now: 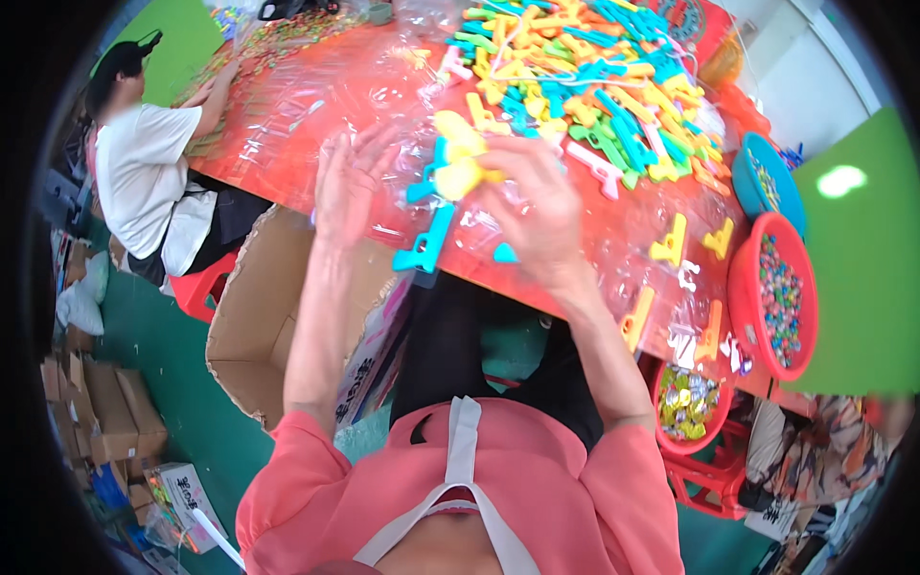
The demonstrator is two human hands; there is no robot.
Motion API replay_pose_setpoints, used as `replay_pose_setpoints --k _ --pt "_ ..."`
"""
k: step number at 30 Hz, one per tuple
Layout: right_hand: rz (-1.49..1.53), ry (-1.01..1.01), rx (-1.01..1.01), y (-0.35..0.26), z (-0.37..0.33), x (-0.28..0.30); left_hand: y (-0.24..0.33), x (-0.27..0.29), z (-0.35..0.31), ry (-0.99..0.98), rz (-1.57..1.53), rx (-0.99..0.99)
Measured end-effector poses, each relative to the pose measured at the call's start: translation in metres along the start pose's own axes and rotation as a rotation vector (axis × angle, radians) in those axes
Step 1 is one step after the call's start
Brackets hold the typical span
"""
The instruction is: Packing plastic toy guns and small capsules into clear plastic trays at a factory workstation.
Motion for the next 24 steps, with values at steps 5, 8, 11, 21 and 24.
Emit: replay_pose_setpoints --k 5,8,11,21,24 --pt "-0.113 0.016 0.17 -0.02 -0.02 -0.031 -0.035 -0.036 -0.075 0.042 -0.15 0.009" --pt "-0.174 -0.025 0.151 -0.023 -0.029 -0.034 -0.048 -0.044 -0.097 0.043 -0.19 0.046" --pt "-0.145 -0.021 0.005 -0.023 -0.035 -0.026 -0.047 -0.055 -0.114 0.023 -0.179 0.029" --pt "-0.104 -0.008 0.002 -0.033 -0.044 -0.043 -0.037 -0.037 -0.113 0.034 -0.067 -0.098" --pt "-0.081 0.004 -0.028 -0.033 -0.049 -0.052 -0.033 -0.031 -0.106 0.079 -0.056 -0.104"
Point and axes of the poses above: each hand's wrist, its own z-axis towards the middle knuckle, its own x-axis out of the back of the hand, y = z × x, the point moved 7 cm from there along z, towards the middle knuckle, and after that the axes turned 13 degrees about y, right-handed, at the moved point
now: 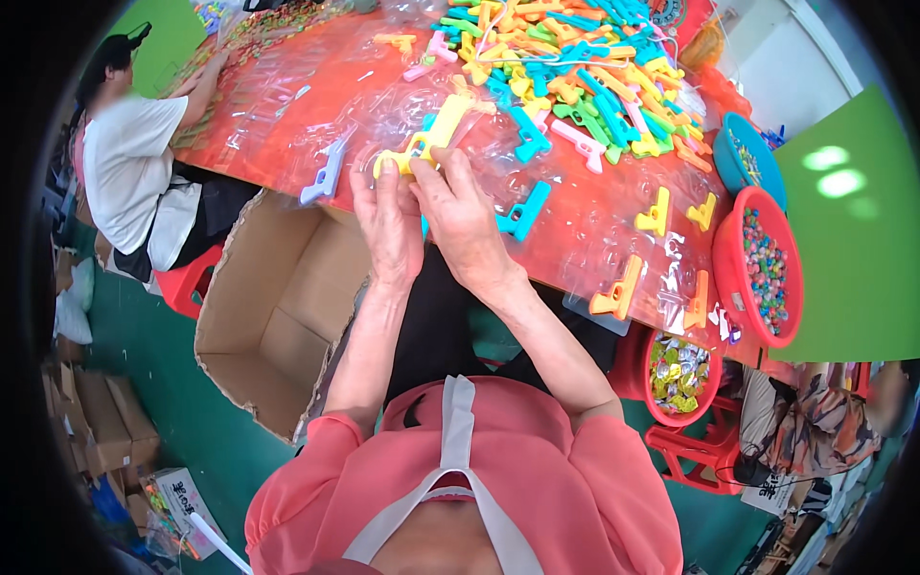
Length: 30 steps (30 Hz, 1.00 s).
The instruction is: Packing plastic toy guns and small capsules into clear plastic trays at a factory workstation.
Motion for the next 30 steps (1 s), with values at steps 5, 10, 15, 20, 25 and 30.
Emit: replay_pose_setpoints --k 5,10,15,20,25,30 --pt "0.058 -0.065 -0.097 0.005 0.002 -0.006 0.01 0.008 0.012 -0.004 0.073 -0.035" --pt "0.1 -0.023 0.013 0.0 0.0 -0.015 0.004 0.017 0.018 0.034 0.062 -0.004" --pt "0.138 0.039 0.013 0.007 -0.007 -0.023 0.006 0.014 0.018 -0.076 -0.15 0.092" --pt "0.328 0.007 -0.122 0.003 0.001 -0.005 0.004 0.027 0.047 0.002 -0.027 0.148" --pt "0.176 -0.121 -0.198 0.019 -0.005 0.039 0.031 0.074 0.175 0.22 0.15 0.018" --pt "0.078 -0.2 -0.288 0.027 -0.022 0.065 0.022 0.107 0.277 0.391 0.242 0.072"
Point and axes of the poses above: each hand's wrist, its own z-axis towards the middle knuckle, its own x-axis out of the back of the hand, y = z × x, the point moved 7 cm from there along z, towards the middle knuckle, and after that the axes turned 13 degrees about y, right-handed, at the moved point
